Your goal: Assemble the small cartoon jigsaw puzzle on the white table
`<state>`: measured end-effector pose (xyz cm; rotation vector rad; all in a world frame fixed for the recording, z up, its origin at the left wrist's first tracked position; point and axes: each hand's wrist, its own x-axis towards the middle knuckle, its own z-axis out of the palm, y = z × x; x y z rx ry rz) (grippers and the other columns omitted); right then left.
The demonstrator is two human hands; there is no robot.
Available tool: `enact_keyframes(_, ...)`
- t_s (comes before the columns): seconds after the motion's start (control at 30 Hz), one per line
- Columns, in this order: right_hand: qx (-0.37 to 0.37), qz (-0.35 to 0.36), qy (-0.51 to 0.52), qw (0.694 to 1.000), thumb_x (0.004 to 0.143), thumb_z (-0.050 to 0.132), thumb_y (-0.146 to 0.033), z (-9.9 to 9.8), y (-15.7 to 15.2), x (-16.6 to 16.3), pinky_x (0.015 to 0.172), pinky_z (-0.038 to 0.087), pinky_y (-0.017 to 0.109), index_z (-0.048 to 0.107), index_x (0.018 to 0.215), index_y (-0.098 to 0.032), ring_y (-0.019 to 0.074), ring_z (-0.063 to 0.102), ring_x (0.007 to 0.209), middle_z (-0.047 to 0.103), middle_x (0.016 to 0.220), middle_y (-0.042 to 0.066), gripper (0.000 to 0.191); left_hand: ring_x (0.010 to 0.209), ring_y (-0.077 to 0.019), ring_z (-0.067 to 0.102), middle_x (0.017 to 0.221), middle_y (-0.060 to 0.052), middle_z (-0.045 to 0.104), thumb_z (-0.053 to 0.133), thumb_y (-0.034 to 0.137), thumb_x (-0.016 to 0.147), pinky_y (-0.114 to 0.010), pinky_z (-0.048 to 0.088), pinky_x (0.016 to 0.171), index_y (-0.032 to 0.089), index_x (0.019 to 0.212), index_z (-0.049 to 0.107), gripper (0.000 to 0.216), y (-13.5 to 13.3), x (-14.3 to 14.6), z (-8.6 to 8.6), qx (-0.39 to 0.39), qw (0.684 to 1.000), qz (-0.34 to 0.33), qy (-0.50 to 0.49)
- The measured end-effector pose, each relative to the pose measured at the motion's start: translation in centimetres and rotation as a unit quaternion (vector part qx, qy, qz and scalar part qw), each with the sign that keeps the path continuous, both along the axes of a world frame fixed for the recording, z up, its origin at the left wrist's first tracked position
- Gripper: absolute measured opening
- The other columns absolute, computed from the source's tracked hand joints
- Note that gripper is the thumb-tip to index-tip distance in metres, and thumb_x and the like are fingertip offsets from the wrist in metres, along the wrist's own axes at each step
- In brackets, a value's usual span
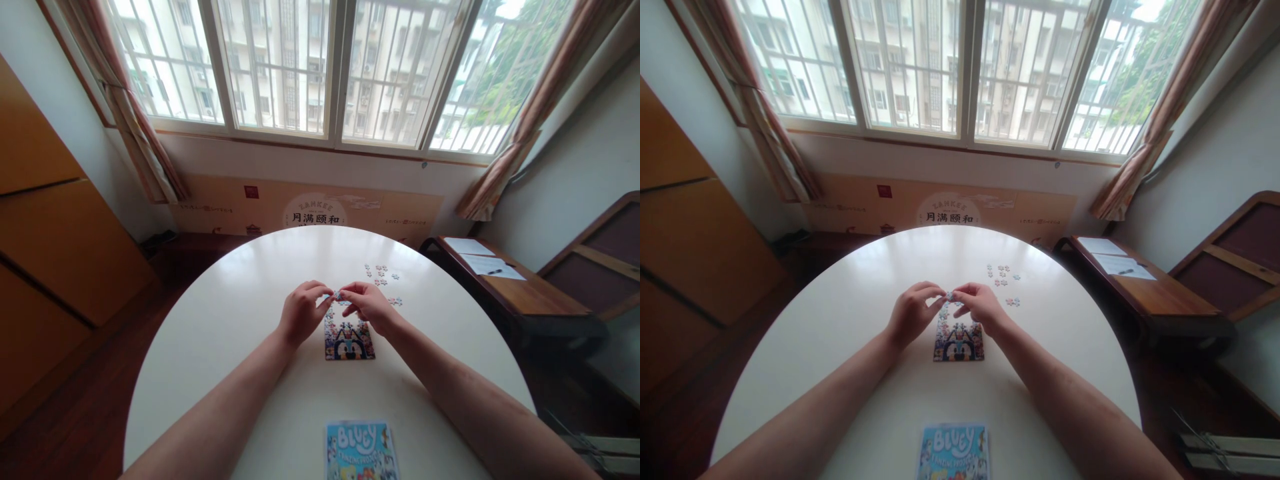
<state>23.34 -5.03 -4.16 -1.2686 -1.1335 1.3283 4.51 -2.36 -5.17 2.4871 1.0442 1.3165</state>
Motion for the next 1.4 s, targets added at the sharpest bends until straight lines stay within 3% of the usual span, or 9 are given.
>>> enact_keyframes(0.23, 0.005, 0.015, -0.023, 1.0, 0.076, 0.078, -0.036, 0.0, -0.2, 0.3, 0.039, 0.021, 0.018, 0.068, 0.099, -0.016, 0.0205, 0.075, 0.068, 0.078, 0.093, 0.01, 0.032, 0.084, -0.0188, 0.07, 0.094, -0.003, 0.074, 0.07, 0.017, 0.087, -0.03, 0.056, 0.074, 0.022, 0.09, 0.075, 0.009, 0.0, -0.2, 0.2, -0.026, 1.0, -0.004, -0.003)
enact_keyframes(0.33, 0.032, 0.035, -0.049, 0.998, 0.081, 0.076, -0.034, -0.3, 0.0, 0.7, 0.045, 0.039, 0.02, 0.068, 0.113, -0.017, 0.0214, 0.076, 0.071, 0.079, 0.093, 0.01, 0.037, 0.084, -0.0186, 0.07, 0.095, -0.003, 0.074, 0.07, 0.016, 0.086, -0.03, 0.055, 0.074, 0.023, 0.09, 0.076, 0.01, 0.1, -0.3, 0.2, -0.033, 0.999, -0.007, -0.006)
enact_keyframes(0.43, 0.125, 0.036, -0.115, 0.985, 0.083, 0.073, -0.032, -0.8, 0.2, 1.3, 0.066, 0.056, 0.03, 0.07, 0.113, -0.018, 0.0227, 0.076, 0.083, 0.078, 0.1, 0.01, 0.033, 0.083, -0.0179, 0.069, 0.097, -0.002, 0.074, 0.07, 0.015, 0.086, -0.029, 0.055, 0.074, 0.023, 0.09, 0.076, 0.01, 0.3, -0.4, 0.0, -0.044, 0.999, -0.011, -0.011)
enact_keyframes(0.57, 0.322, 0.019, -0.269, 0.908, 0.084, 0.071, -0.024, -1.0, 0.3, 2.2, 0.08, 0.06, 0.037, 0.076, 0.102, -0.024, 0.0245, 0.073, 0.1, 0.076, 0.115, 0.007, 0.019, 0.082, -0.017, 0.069, 0.1, -0.002, 0.074, 0.071, 0.016, 0.085, -0.029, 0.056, 0.077, 0.023, 0.089, 0.076, 0.01, 0.5, -0.5, -0.3, -0.061, 0.998, -0.03, -0.015)
enact_keyframes(0.63, 0.385, 0.036, -0.315, 0.867, 0.086, 0.069, -0.02, -1.1, 0.3, 2.5, 0.08, 0.06, 0.037, 0.078, 0.1, -0.027, 0.0231, 0.072, 0.099, 0.076, 0.113, 0.005, 0.018, 0.081, -0.0162, 0.069, 0.1, -0.002, 0.073, 0.072, 0.017, 0.085, -0.029, 0.056, 0.078, 0.024, 0.089, 0.077, 0.009, 0.6, -0.5, -0.4, -0.069, 0.997, -0.042, -0.018)
enact_keyframes(0.7, 0.418, 0.055, -0.332, 0.844, 0.088, 0.069, -0.018, -1.2, 0.3, 2.6, 0.08, 0.06, 0.036, 0.078, 0.1, -0.028, 0.0217, 0.073, 0.096, 0.078, 0.109, 0.005, 0.018, 0.079, -0.0153, 0.069, 0.1, -0.002, 0.072, 0.072, 0.018, 0.086, -0.029, 0.057, 0.079, 0.024, 0.088, 0.077, 0.008, 0.7, -0.6, -0.5, -0.075, 0.996, -0.051, -0.018)
enact_keyframes(0.87, 0.437, 0.095, -0.319, 0.836, 0.093, 0.066, -0.022, -1.4, 0.2, 2.6, 0.079, 0.061, 0.034, 0.079, 0.099, -0.028, 0.0196, 0.075, 0.087, 0.079, 0.099, 0.004, 0.015, 0.08, -0.0159, 0.069, 0.102, -0.003, 0.072, 0.072, 0.021, 0.086, -0.03, 0.057, 0.08, 0.025, 0.086, 0.079, 0.007, 0.8, -0.5, -0.8, -0.083, 0.995, -0.049, -0.01)
enact_keyframes(1.23, 0.438, 0.091, -0.314, 0.838, 0.092, 0.069, -0.023, -1.9, 0.4, 2.7, 0.078, 0.06, 0.032, 0.079, 0.098, -0.027, 0.0189, 0.075, 0.086, 0.079, 0.098, 0.003, 0.013, 0.083, -0.0168, 0.07, 0.107, -0.003, 0.072, 0.073, 0.024, 0.086, -0.032, 0.057, 0.083, 0.026, 0.086, 0.079, 0.007, 1.0, -0.4, -1.1, -0.095, 0.995, -0.042, 0.001)
enact_keyframes(1.4, 0.417, 0.046, -0.367, 0.83, 0.091, 0.068, -0.018, -2.8, 0.9, 3.3, 0.082, 0.059, 0.033, 0.08, 0.098, -0.028, 0.0198, 0.074, 0.088, 0.079, 0.098, 0.003, 0.016, 0.105, -0.0244, 0.067, 0.112, -0.006, 0.072, 0.072, 0.021, 0.085, -0.04, 0.054, 0.097, 0.024, 0.107, 0.077, 0.023, 2.0, -1.0, -1.5, -0.081, 0.996, 0.01, 0.021)
